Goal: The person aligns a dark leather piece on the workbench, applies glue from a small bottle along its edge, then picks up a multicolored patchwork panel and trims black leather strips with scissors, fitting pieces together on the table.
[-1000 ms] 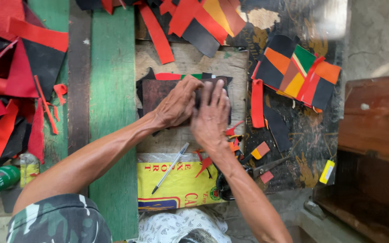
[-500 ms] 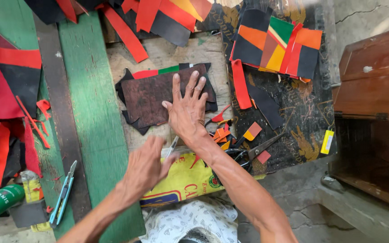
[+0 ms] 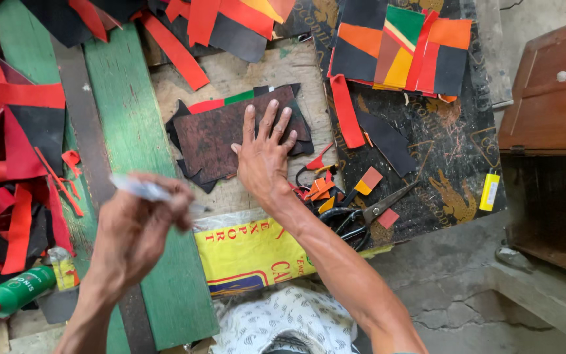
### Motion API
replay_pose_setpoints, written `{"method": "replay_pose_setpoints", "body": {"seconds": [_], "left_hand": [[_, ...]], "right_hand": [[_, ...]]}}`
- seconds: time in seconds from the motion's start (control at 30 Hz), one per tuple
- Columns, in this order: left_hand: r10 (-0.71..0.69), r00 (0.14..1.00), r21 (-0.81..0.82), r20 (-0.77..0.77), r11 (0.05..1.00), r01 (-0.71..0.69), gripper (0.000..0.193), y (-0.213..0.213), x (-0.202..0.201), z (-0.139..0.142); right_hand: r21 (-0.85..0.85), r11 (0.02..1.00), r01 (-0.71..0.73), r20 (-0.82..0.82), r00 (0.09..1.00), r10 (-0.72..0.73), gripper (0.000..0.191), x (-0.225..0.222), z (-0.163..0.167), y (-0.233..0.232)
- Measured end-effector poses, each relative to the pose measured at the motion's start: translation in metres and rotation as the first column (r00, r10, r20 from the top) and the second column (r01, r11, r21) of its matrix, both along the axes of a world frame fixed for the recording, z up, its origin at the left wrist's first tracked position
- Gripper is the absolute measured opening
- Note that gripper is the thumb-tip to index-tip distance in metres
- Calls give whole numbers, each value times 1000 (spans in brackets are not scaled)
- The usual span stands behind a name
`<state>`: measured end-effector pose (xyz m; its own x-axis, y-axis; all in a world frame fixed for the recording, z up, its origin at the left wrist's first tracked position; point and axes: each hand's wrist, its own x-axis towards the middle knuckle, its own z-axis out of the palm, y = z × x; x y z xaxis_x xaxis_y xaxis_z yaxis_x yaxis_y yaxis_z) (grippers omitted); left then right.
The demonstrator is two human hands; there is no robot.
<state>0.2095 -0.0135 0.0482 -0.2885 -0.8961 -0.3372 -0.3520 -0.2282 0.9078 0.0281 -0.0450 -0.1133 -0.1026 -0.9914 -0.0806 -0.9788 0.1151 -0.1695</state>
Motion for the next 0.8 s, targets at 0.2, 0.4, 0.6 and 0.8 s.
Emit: {"method": "replay_pose_setpoints", "body": {"seconds": [0.2,0.4,0.6,0.8], "left_hand": [[-372,927,-476,-56,826,302,19,-63,-91,-39],[-624,687,-414,372,551,724,15,-104,-152,-88],[-674,560,-181,482,549,816,27,-105,-159,-113],[-443,561,-333,699,492,804,37,-81,-153,-131]], "right_hand": [[181,983,-30,-73,996,44,87,4,10,13],[-100,993,-67,-68,996,60,87,1,2,16],[-153,985,-76,-64,996,67,86,-4,-9,23],[-174,982,-78,-65,996,67,85,-4,-10,23]]}}
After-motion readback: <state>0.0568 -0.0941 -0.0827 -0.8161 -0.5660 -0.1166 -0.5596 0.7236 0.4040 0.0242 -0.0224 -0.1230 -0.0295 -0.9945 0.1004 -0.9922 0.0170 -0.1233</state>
